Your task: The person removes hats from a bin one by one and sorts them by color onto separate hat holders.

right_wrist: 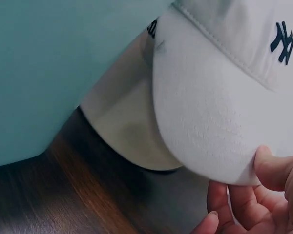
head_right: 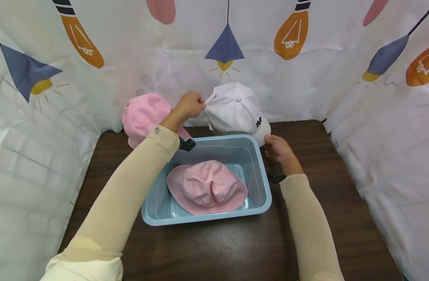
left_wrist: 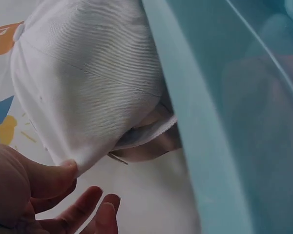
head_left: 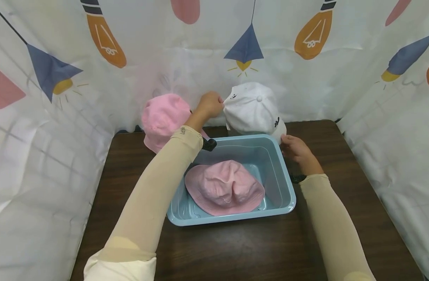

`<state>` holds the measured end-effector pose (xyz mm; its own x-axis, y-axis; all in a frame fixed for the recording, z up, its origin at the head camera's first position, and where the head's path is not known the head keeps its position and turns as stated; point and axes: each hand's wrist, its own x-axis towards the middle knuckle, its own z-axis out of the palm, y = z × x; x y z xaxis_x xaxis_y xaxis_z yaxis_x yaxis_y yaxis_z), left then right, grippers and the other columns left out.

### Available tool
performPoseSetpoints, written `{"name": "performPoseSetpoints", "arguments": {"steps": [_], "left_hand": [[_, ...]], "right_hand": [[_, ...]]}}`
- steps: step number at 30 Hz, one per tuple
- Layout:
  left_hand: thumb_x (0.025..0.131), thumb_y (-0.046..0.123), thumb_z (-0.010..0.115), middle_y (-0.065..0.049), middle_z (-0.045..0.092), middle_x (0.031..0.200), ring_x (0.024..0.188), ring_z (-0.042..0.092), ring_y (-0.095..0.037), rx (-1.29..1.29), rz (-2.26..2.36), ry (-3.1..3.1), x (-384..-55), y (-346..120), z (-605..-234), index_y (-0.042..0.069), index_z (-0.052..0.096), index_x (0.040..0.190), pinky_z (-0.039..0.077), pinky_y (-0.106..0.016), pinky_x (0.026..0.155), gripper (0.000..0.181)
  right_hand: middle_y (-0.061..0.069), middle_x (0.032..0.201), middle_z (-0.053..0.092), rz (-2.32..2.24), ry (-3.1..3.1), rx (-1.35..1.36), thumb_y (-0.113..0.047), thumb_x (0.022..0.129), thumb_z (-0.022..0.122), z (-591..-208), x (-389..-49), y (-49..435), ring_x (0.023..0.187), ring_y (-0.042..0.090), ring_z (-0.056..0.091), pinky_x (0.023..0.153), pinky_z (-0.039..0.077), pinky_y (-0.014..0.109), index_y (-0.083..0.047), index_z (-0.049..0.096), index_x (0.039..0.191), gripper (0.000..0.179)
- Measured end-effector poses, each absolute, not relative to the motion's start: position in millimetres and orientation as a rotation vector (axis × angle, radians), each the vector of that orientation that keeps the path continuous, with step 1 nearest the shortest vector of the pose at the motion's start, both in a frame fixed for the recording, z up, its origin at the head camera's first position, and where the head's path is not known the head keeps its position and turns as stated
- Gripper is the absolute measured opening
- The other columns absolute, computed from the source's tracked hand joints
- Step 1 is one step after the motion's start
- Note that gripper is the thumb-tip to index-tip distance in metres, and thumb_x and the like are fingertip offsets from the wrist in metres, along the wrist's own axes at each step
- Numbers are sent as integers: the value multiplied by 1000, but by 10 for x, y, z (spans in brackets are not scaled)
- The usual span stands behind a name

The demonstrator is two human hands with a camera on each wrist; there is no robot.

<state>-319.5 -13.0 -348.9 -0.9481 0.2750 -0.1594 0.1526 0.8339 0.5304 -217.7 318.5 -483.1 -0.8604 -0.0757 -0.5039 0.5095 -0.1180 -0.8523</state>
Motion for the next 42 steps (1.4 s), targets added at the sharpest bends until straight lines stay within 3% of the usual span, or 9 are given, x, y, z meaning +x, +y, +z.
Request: {"name": "performPoseSetpoints", "arguments": {"steps": [4, 8, 15, 18, 23, 26, 33, 38, 42], "left_hand": [[95, 8, 45, -5, 48, 81, 80, 47, -22, 365, 580, 2832, -3203, -43, -3467, 12, 43, 66, 39, -29, 69, 30], [97, 8, 41, -7, 52, 92, 88, 48, -23, 332, 512, 2823, -3180, 13, -3456, 12, 43, 71, 40, -31, 74, 27], [97, 8, 42, -11, 55, 100, 89, 48, -25, 236, 604, 2816, -3118, 4, -3446, 10, 46, 78, 40, -32, 66, 20], [97, 8, 43, -13, 59, 111, 97, 51, -26, 254, 587, 2825, -3056, -16, -3370, 7, 54, 95, 44, -34, 73, 11], [101, 15, 40, -14, 50, 143, 126, 51, -28, 294, 544, 2833, -2806, -96, -3027, 10, 46, 142, 48, -45, 96, 41], [105, 21, 41, -14, 46, 147, 132, 48, -29, 385, 540, 2864, -2594, -232, -2779, 12, 42, 149, 46, -48, 104, 45], [107, 27, 46, -17, 53, 142, 128, 53, -33, 622, 571, 2942, -2014, -873, -2516, 6, 51, 144, 44, -50, 105, 43], [106, 26, 48, -20, 62, 131, 117, 61, -36, 680, 552, 2987, -1643, -1312, -2799, 0, 58, 136, 50, -55, 96, 41], [107, 25, 49, -21, 60, 132, 120, 59, -38, 635, 649, 2946, -1414, -1561, -3126, -1, 55, 137, 48, -59, 99, 40]], "right_hand": [[-7, 90, 58, -2054, 1745, 507, -30, 108, 50, -4957, -2256, 3173, 91, 11, 53, 77, 52, 28, -17, 59, 96, 20], [-10, 89, 59, -2037, 1775, 495, -33, 108, 48, -5038, -2288, 3170, 94, 10, 53, 80, 50, 25, -20, 59, 95, 22], [-12, 92, 63, -2004, 1775, 467, -39, 107, 49, -5092, -2280, 3187, 95, 8, 56, 79, 52, 29, -21, 57, 104, 19], [-10, 102, 62, -1959, 1832, 488, -43, 105, 53, -5048, -2262, 3215, 102, 11, 55, 85, 49, 33, -22, 54, 116, 24], [6, 147, 50, -1803, 2158, 570, -62, 97, 55, -4666, -2190, 3263, 133, 26, 48, 113, 40, 49, -23, 37, 153, 71], [11, 158, 43, -1710, 2427, 571, -69, 94, 52, -4278, -2145, 3236, 135, 28, 49, 111, 41, 50, -20, 31, 158, 83], [-1, 118, 68, -1436, 2881, 235, -59, 99, 55, -3397, -1984, 2937, 93, 6, 64, 81, 45, 32, -21, 50, 147, 62], [8, 110, 75, -1087, 3050, -183, -50, 99, 62, -3103, -1814, 2566, 85, 16, 70, 68, 50, 32, -20, 61, 137, 49], [6, 99, 77, -870, 3029, -547, -39, 97, 70, -3100, -1704, 2268, 81, 20, 71, 64, 52, 34, -17, 66, 131, 41]]}}
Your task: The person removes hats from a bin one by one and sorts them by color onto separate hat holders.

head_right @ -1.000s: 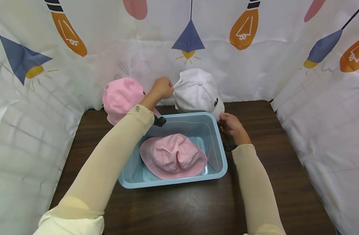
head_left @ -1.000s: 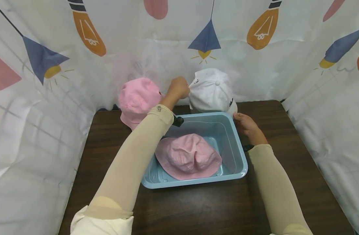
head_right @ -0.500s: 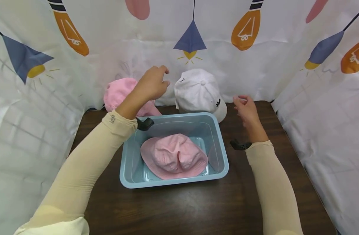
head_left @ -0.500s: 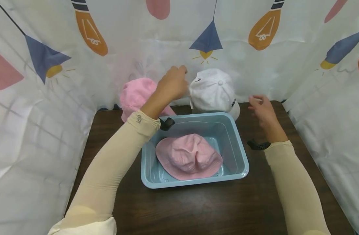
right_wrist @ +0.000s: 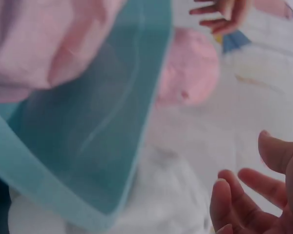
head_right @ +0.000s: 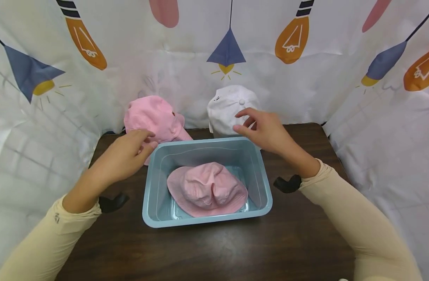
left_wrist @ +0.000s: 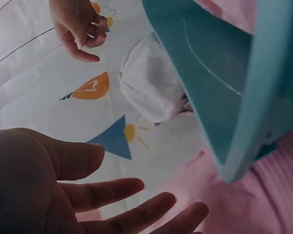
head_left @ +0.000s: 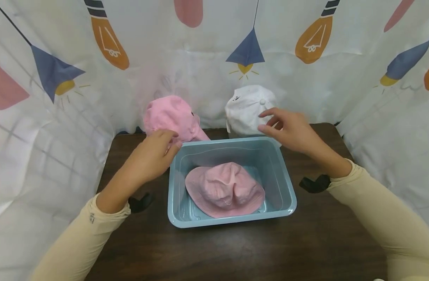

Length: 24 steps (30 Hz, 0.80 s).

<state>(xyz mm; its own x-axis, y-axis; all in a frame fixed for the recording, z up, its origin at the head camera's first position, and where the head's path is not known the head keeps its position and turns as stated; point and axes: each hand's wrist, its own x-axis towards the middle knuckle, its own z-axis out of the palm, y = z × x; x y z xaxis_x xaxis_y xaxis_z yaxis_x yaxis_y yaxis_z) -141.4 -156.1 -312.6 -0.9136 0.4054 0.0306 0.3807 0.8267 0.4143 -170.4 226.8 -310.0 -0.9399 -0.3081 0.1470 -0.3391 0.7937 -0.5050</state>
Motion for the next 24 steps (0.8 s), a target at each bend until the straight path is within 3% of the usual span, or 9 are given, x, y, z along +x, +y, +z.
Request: {"name": "performPoseSetpoints", "arguments": {"steps": [8, 14, 18, 24], "left_hand": [[110, 32, 44, -21, 52, 145, 133, 52, -41, 532, 1024, 2838, -1095, -1719, -3628, 3, 39, 151, 42, -62, 109, 51], [110, 34, 42, -20, 52, 144, 128, 57, -38, 496, 1148, 2798, -1019, -1607, -3859, 8, 24, 159, 46, -60, 105, 58], [110, 32, 43, -21, 55, 139, 123, 59, -38, 475, 1178, 2788, -1020, -1555, -3967, 10, 24, 157, 47, -61, 101, 55], [111, 29, 42, -30, 36, 159, 139, 48, -45, 407, 1137, 2776, -1004, -1532, -4059, 2, 4, 163, 41, -63, 110, 70]], "right_hand": [[-10, 83, 71, 590, -2988, 998, -41, 89, 79, -3249, -1479, 1823, 62, 6, 56, 58, 48, 27, -21, 72, 124, 41], [-16, 81, 69, 385, -3085, 1112, -46, 85, 81, -3321, -1358, 1633, 73, 5, 61, 56, 47, 27, -30, 74, 119, 38], [-13, 84, 73, 308, -3100, 1186, -41, 85, 82, -3382, -1324, 1553, 74, 6, 64, 54, 48, 28, -29, 75, 120, 37], [-13, 81, 73, 249, -3095, 1272, -41, 83, 85, -3496, -1296, 1465, 72, 4, 64, 53, 49, 28, -29, 76, 118, 38]]}}
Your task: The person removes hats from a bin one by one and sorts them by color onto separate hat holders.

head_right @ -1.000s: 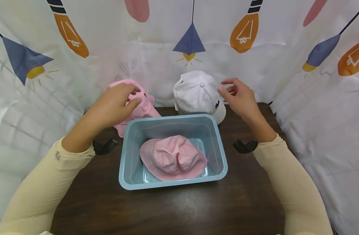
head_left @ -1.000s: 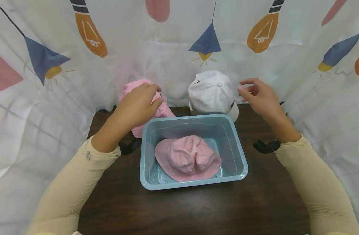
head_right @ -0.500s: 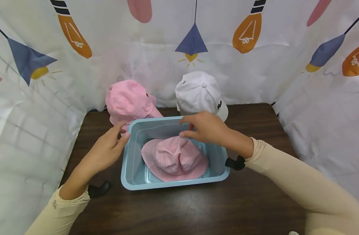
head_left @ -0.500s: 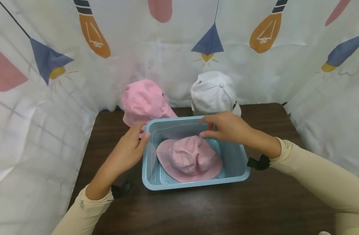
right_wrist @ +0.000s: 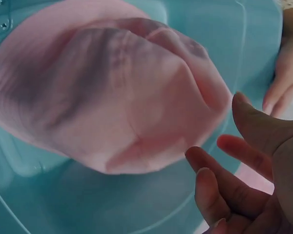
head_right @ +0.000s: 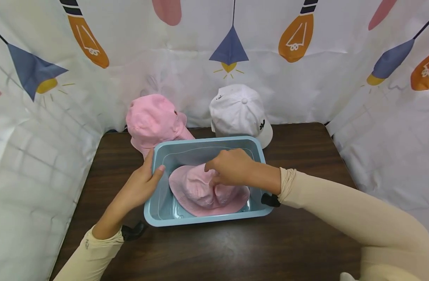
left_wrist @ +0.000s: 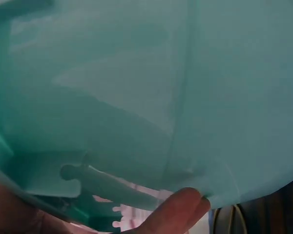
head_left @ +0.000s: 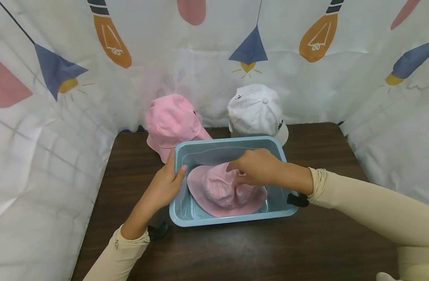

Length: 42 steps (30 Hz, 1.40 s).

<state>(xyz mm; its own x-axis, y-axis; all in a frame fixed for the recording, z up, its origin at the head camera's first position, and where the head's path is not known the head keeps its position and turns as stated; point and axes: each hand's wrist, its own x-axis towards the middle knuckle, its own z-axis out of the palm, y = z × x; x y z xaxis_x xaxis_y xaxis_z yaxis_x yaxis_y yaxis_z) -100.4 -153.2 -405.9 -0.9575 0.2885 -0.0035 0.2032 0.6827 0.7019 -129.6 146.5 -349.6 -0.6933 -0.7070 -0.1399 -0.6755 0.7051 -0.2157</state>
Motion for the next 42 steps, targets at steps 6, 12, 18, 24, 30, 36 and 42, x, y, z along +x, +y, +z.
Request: {"name": "performPoseSetpoints", "arguments": {"steps": [6, 12, 18, 24, 30, 36, 42], "left_hand": [[111, 29, 38, -37, 47, 147, 123, 61, -47, 283, 1067, 2794, -966, -1530, -4109, 3, -5, 163, 48, -63, 100, 72], [110, 24, 37, -38, 60, 130, 94, 69, -35, 264, 1067, 2796, -956, -1476, -4151, 6, -5, 164, 55, -56, 83, 70], [109, 18, 38, -37, 63, 124, 88, 69, -34, 265, 1072, 2813, -950, -1440, -4175, 7, -2, 165, 55, -56, 80, 69], [109, 18, 38, -30, 68, 104, 79, 66, -29, 254, 1060, 2830, -940, -1414, -4181, 8, -1, 165, 55, -52, 75, 69], [108, 17, 37, -9, 51, 68, 56, 53, -20, 230, 1065, 2815, -928, -1392, -4178, 10, -4, 165, 47, -36, 55, 70], [108, 16, 37, -8, 50, 68, 56, 52, -20, 216, 1054, 2820, -932, -1385, -4168, 9, -3, 165, 45, -35, 53, 70], [108, 17, 37, -7, 49, 67, 56, 53, -20, 209, 1044, 2814, -953, -1383, -4149, 9, -4, 165, 46, -34, 54, 70]], "right_hand": [[-16, 70, 64, -226, 2639, -1110, -34, 84, 85, -3640, -1294, 1394, 65, 5, 55, 54, 46, 27, -31, 77, 106, 24], [-15, 77, 70, -225, 2632, -1120, -25, 85, 84, -3711, -1294, 1376, 69, 8, 61, 55, 49, 28, -31, 76, 90, 10], [-11, 85, 76, -197, 2674, -1121, -18, 88, 80, -3617, -1284, 1399, 76, 12, 68, 55, 51, 30, -32, 79, 93, 15], [-12, 81, 74, -265, 2707, -1121, -17, 90, 78, -3483, -1285, 1451, 71, 8, 62, 56, 48, 29, -31, 79, 93, 15], [-16, 82, 73, -351, 2732, -1151, -16, 90, 78, -3364, -1314, 1524, 72, 4, 61, 62, 51, 29, -31, 77, 89, 14], [-15, 83, 73, -426, 2758, -1213, -16, 90, 79, -3151, -1395, 1572, 70, 3, 60, 66, 52, 27, -26, 76, 90, 10], [-11, 84, 75, -498, 2781, -1285, -14, 90, 79, -2896, -1483, 1559, 70, 6, 63, 66, 53, 27, -20, 78, 92, 6]]}}
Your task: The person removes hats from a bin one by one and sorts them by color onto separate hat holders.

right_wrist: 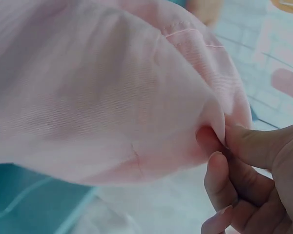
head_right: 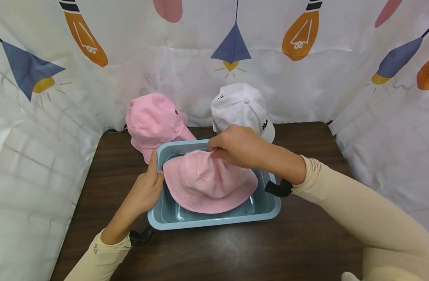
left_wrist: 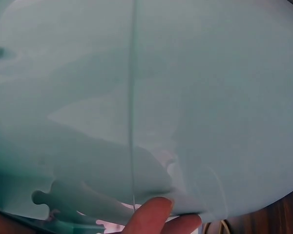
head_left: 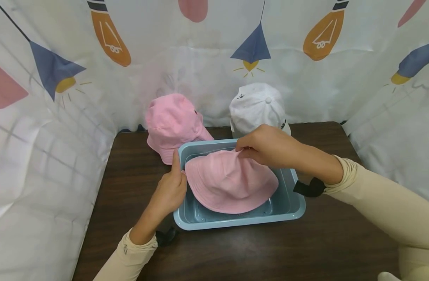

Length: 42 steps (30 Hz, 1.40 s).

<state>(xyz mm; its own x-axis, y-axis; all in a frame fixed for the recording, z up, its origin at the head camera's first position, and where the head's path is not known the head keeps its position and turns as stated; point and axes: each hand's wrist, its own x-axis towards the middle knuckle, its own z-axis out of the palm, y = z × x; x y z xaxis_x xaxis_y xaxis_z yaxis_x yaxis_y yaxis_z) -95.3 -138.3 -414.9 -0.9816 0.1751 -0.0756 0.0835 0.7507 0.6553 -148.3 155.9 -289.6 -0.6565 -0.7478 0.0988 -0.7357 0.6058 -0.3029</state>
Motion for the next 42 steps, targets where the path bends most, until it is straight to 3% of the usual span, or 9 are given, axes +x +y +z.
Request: {"name": "performPoseSetpoints", "arguments": {"steps": [4, 7, 11, 16, 20, 25, 29, 33, 42], "left_hand": [[108, 18, 37, -12, 54, 71, 60, 57, -23, 206, 1031, 2828, -960, -1384, -4145, 10, -2, 165, 49, -39, 56, 70], [109, 21, 39, -23, 67, 90, 74, 68, -34, 245, 1023, 2856, -954, -1390, -4152, 11, -1, 165, 55, -53, 66, 69], [107, 18, 45, -30, 69, 112, 95, 71, -46, 340, 1003, 2926, -942, -1408, -4180, 7, 10, 163, 53, -64, 78, 67], [102, 10, 48, -28, 70, 99, 83, 69, -39, 375, 990, 2969, -948, -1405, -4183, -7, 35, 145, 53, -59, 69, 48], [105, 11, 41, -23, 66, 84, 69, 61, -31, 348, 980, 2965, -956, -1397, -4169, -6, 45, 130, 51, -51, 61, 31], [107, 13, 36, -12, 54, 68, 58, 55, -26, 303, 966, 2922, -966, -1394, -4152, -6, 38, 140, 46, -42, 52, 38], [107, 15, 34, -9, 52, 65, 58, 55, -24, 276, 979, 2891, -979, -1389, -4147, 4, 14, 161, 48, -44, 55, 59], [108, 15, 34, -10, 55, 70, 60, 56, -23, 257, 991, 2841, -982, -1396, -4139, 11, -4, 165, 49, -44, 60, 69], [107, 12, 36, -14, 61, 76, 64, 60, -22, 275, 1007, 2846, -961, -1400, -4139, 3, 0, 164, 53, -46, 64, 68]], "right_hand": [[-11, 78, 71, -530, 2812, -1293, -15, 91, 78, -2721, -1512, 1542, 68, 7, 59, 63, 51, 27, -21, 77, 89, 7], [-12, 76, 68, -552, 2854, -1330, -16, 90, 79, -2592, -1535, 1536, 69, 7, 58, 64, 50, 29, -21, 76, 87, 7], [-10, 76, 69, -594, 2909, -1419, -14, 88, 81, -2427, -1581, 1519, 67, 8, 56, 64, 48, 30, -19, 77, 88, 6], [-9, 77, 71, -626, 2963, -1473, -13, 89, 79, -2250, -1664, 1462, 64, 9, 55, 62, 45, 29, -18, 78, 89, 5], [-10, 77, 72, -623, 3018, -1447, -16, 92, 77, -2108, -1727, 1391, 62, 9, 54, 61, 43, 27, -19, 78, 89, 5], [-5, 79, 75, -619, 3095, -1437, -18, 96, 73, -1917, -1838, 1271, 62, 11, 54, 62, 40, 25, -15, 79, 92, 8], [-1, 77, 72, -619, 3154, -1422, -21, 98, 70, -1793, -1958, 1137, 63, 12, 52, 63, 37, 24, -13, 78, 90, 14], [2, 79, 70, -594, 3201, -1363, -23, 100, 67, -1723, -2093, 983, 69, 14, 52, 67, 37, 25, -11, 78, 92, 18], [-2, 91, 74, -549, 3266, -1222, -25, 103, 61, -1738, -2450, 648, 81, 11, 56, 74, 40, 22, -15, 79, 100, 20]]}}
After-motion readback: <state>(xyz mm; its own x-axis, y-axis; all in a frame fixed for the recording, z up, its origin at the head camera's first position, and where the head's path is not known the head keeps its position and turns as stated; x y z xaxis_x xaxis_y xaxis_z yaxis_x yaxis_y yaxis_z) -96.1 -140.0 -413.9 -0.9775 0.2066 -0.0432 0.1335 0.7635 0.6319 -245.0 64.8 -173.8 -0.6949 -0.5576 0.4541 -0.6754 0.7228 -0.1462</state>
